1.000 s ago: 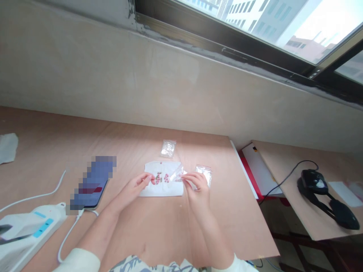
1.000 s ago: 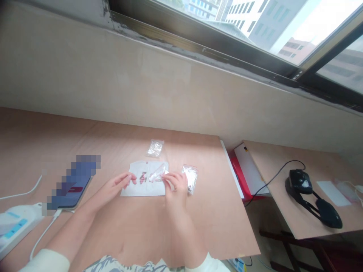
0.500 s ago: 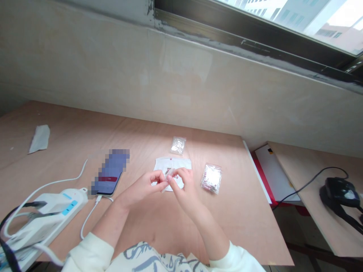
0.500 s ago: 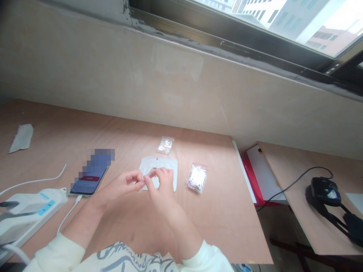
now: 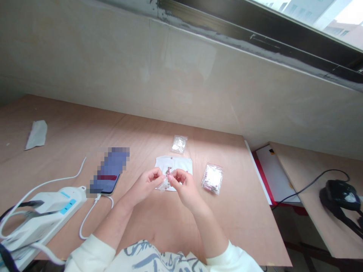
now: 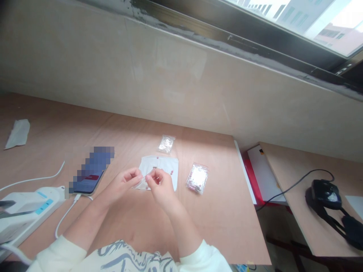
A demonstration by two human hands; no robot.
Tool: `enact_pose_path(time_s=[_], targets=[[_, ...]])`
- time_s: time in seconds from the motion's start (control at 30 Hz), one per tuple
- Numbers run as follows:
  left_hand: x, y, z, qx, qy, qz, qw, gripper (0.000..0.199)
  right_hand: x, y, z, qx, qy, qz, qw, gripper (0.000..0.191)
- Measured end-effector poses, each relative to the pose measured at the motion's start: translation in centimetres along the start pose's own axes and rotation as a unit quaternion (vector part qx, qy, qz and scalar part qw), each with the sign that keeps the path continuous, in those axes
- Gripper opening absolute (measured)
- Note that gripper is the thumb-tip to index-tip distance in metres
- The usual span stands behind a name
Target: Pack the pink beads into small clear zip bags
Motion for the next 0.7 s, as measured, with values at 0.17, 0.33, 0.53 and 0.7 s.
enact_pose_path(time_s=[0.17, 0.33, 0.53, 0.7], targets=[[-0.4, 0.0, 0.5, 0.032, -0.032, -0.069, 0.997, 0.027, -0.1, -0.3, -0.1, 0.010, 0.021, -0.022, 0.999, 0.020], [-0.8, -0.2, 0.6, 0.034, -0.049, -0.109, 0.992, 0.028, -0.7, -0.6, -0.5, 0.018, -0.006, -0.089, 0.996, 0.021], [1.6, -0.8, 0.5, -0.006, -0.088, -0.004, 0.996, 0.027, 0.2, -0.7, -0.5, -0.009, 0.018, -0.066, 0.998, 0.022], [1.0, -0.4, 1.1, -0.017, -0.135, 0.038, 0.990, 0.022, -0.6, -0.8, 0.6, -0.016, 0.101, -0.019, 0.995, 0.013]])
Point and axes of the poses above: each hand's wrist, its own y-axis away from the middle knuckle, its own x-axis out of the back of the hand, z = x × y, the point moved 6 cm from there along -y, towards the middle knuckle, and after that the axes turned 15 degrees about y, right-handed, at the moved point
